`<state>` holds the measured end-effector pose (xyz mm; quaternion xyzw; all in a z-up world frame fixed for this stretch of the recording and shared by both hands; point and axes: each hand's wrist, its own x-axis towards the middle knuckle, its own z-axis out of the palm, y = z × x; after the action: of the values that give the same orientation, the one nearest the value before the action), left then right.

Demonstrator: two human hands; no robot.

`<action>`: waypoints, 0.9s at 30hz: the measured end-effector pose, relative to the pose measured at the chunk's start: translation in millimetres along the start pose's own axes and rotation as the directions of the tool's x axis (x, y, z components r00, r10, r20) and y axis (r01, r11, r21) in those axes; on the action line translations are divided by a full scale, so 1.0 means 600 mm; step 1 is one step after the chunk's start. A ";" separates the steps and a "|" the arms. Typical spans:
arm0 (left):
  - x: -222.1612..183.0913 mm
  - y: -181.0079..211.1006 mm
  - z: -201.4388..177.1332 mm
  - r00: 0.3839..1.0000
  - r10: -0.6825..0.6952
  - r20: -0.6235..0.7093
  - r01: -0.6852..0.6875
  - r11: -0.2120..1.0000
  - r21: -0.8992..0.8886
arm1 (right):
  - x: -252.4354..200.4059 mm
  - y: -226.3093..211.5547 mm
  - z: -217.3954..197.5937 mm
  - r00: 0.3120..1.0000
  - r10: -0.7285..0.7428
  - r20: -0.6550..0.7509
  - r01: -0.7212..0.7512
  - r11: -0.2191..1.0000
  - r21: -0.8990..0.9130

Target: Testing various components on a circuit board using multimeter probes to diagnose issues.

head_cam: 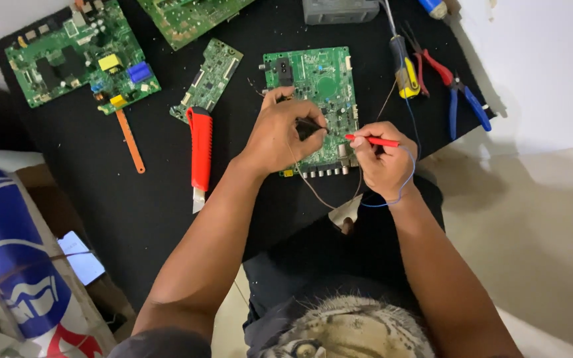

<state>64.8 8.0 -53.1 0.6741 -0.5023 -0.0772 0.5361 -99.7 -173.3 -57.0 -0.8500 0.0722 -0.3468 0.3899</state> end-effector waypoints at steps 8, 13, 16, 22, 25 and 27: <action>0.000 -0.006 0.005 1.000 -0.002 -0.008 0.002 1.000 -0.015 | 0.002 -0.005 -0.003 1.000 0.021 0.003 -0.021 1.000 -0.005; -0.002 0.005 0.004 1.000 -0.009 -0.014 0.009 1.000 0.006 | -0.006 0.007 -0.002 0.999 0.031 0.023 -0.031 0.999 0.014; 0.004 0.008 0.000 1.000 0.006 -0.006 -0.006 1.000 0.009 | -0.002 0.002 0.001 1.000 0.028 0.000 -0.028 1.000 0.012; 0.008 0.007 0.002 1.000 -0.001 -0.018 0.001 1.000 -0.018 | 0.000 0.004 0.001 0.998 0.062 0.006 -0.062 0.998 0.010; 0.000 0.007 0.003 1.000 -0.005 -0.021 0.005 1.000 -0.022 | -0.004 -0.004 0.000 0.998 0.067 0.016 -0.067 0.998 0.010; 0.005 0.008 0.001 1.000 0.013 -0.011 -0.013 1.000 -0.027 | 0.001 -0.008 -0.001 0.998 0.055 0.000 -0.055 0.998 -0.004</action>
<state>63.2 5.6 -48.0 0.6638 -0.5027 -0.0770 0.5483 -100.2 -170.5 -53.3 -0.8485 0.0962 -0.3356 0.3978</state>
